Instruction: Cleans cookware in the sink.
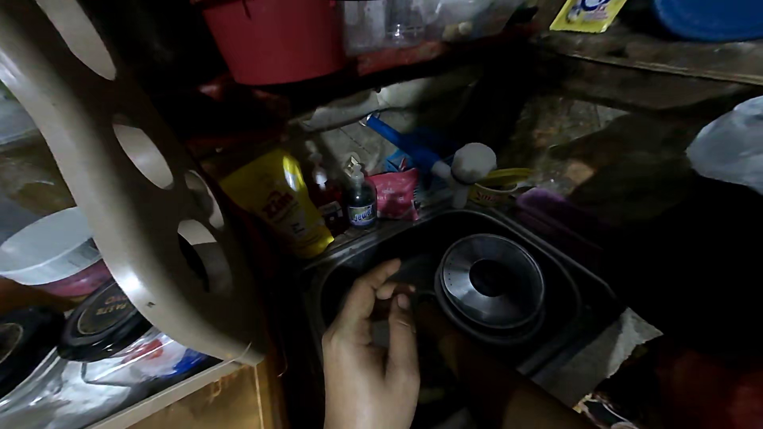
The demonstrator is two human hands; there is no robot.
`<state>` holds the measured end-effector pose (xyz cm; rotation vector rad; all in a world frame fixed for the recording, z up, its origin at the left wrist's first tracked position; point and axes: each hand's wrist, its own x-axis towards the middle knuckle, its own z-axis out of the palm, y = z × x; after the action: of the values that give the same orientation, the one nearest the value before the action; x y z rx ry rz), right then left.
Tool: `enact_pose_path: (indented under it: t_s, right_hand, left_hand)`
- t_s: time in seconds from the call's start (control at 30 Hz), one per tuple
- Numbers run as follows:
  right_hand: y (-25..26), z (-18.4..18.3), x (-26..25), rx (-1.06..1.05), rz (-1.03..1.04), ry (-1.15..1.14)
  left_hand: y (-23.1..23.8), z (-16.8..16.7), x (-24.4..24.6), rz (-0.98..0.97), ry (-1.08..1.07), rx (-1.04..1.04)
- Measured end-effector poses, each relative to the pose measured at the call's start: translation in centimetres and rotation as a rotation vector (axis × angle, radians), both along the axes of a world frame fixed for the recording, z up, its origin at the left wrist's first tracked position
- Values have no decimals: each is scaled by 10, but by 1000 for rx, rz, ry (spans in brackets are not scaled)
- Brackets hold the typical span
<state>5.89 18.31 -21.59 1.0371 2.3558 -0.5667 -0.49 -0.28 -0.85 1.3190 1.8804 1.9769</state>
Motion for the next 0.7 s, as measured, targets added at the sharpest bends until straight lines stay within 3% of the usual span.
enact_pose_path:
  t_s: [0.2, 0.37, 0.57, 0.7]
  right_hand:
    - [2, -4, -2, 7, -19, 13]
    - [0, -1, 2, -116, -201, 168]
    - [6, 5, -4, -65, -122, 76]
    - [1, 11, -5, -30, -216, 112]
  left_hand:
    - [0, -1, 0, -7, 12, -5]
    - [0, 0, 1, -10, 5, -13]
    - [0, -1, 0, -19, 3, -15]
    - [0, -1, 1, -22, 1, -5]
